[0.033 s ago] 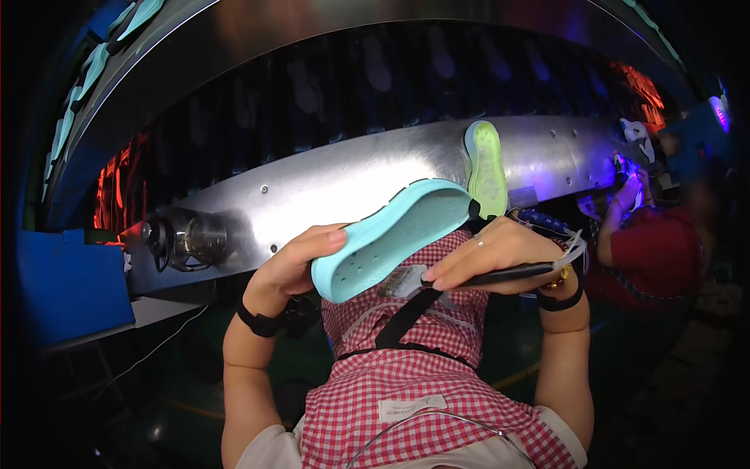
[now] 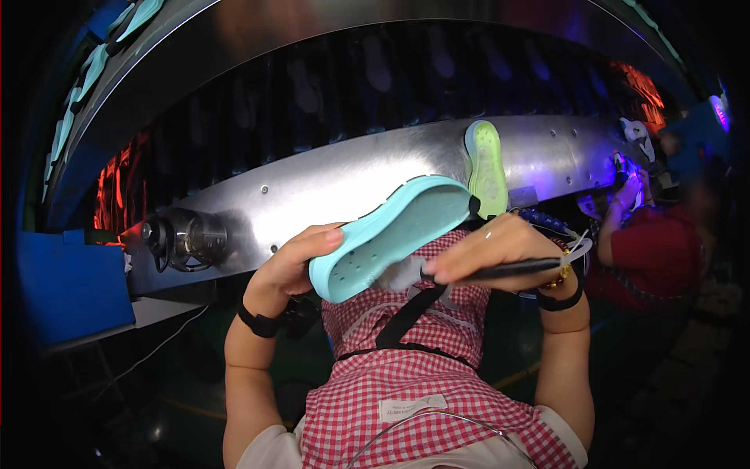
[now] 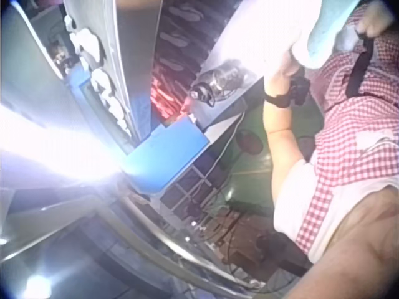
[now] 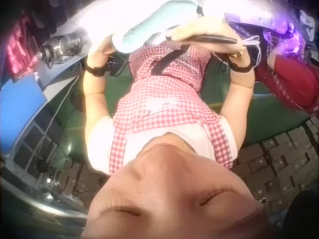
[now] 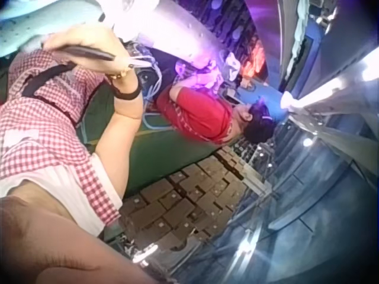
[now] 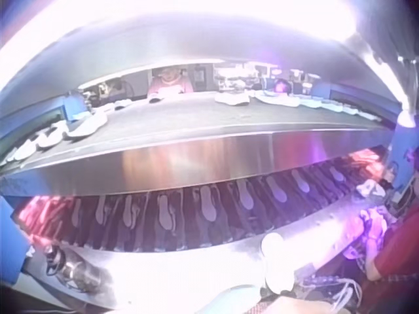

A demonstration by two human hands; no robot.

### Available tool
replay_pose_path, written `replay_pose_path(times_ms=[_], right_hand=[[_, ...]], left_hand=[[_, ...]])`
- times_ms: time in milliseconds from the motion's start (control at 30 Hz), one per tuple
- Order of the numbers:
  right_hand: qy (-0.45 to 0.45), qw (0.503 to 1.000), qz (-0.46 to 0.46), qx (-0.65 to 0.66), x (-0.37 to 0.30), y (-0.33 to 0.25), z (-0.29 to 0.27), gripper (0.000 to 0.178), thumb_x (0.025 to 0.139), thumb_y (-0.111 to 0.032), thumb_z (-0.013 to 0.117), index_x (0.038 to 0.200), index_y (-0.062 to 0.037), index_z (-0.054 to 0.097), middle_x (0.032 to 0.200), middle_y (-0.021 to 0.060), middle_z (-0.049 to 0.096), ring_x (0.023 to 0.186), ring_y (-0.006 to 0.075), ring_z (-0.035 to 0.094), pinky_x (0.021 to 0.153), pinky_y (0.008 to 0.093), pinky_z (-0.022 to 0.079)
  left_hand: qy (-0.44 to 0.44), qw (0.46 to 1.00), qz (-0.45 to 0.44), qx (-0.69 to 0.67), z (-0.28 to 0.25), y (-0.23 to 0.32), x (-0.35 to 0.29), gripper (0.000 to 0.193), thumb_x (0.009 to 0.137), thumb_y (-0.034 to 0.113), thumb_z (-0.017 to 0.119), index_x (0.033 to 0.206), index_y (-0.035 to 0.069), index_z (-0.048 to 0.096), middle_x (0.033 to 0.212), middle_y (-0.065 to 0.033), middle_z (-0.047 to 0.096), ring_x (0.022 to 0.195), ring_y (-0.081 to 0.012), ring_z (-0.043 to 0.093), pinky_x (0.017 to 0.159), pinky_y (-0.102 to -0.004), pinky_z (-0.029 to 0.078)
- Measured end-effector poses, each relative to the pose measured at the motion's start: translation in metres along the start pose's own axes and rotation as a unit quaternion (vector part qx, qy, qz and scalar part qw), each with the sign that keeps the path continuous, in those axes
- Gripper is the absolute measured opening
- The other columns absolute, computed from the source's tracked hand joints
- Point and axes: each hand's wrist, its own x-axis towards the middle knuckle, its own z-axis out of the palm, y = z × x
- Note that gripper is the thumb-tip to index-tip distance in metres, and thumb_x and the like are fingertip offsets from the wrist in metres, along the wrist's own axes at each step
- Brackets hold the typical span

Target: Applying adhesive or chemical fluid to blue shoe soles using a brush and placing them on a conveyor belt.

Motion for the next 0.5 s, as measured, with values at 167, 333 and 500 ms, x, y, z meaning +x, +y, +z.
replay_pose_path(times_ms=[167,333,500], right_hand=[[0.048,0.999,0.000,-0.008,-0.008,0.018,0.010,0.018,0.070,-0.002,0.065,0.088,-0.0009,0.064,0.095,0.0154,0.063,0.091,0.0267,0.061,0.078,0.0309,0.049],[0.075,0.995,-0.048,-0.042,-0.006,-0.022,0.014,0.021,0.064,-0.003,0.071,0.084,-0.0018,0.065,0.088,0.0123,0.065,0.074,0.0219,0.063,0.067,0.0276,0.048],[0.212,0.969,0.124,0.010,0.000,0.003,0.035,0.021,0.069,-0.004,0.068,0.089,-0.0031,0.065,0.077,0.0076,0.062,0.073,0.0125,0.058,0.063,0.0223,0.045]], left_hand=[[0.053,0.990,0.058,0.115,0.013,0.016,-0.015,0.063,0.079,0.039,0.049,0.119,-0.010,0.043,0.107,-0.0189,0.055,0.091,-0.0199,0.055,0.082,-0.0281,0.043],[0.040,0.955,0.178,-0.235,0.005,0.001,-0.019,0.064,0.087,0.048,0.033,0.121,-0.005,0.042,0.120,-0.0207,0.047,0.109,-0.0289,0.049,0.095,-0.0376,0.036],[-0.020,0.915,0.231,-0.330,0.012,-0.040,0.044,0.092,0.075,0.074,0.010,0.132,0.004,0.027,0.129,-0.0224,0.036,0.117,-0.0362,0.038,0.098,-0.0475,0.030]])
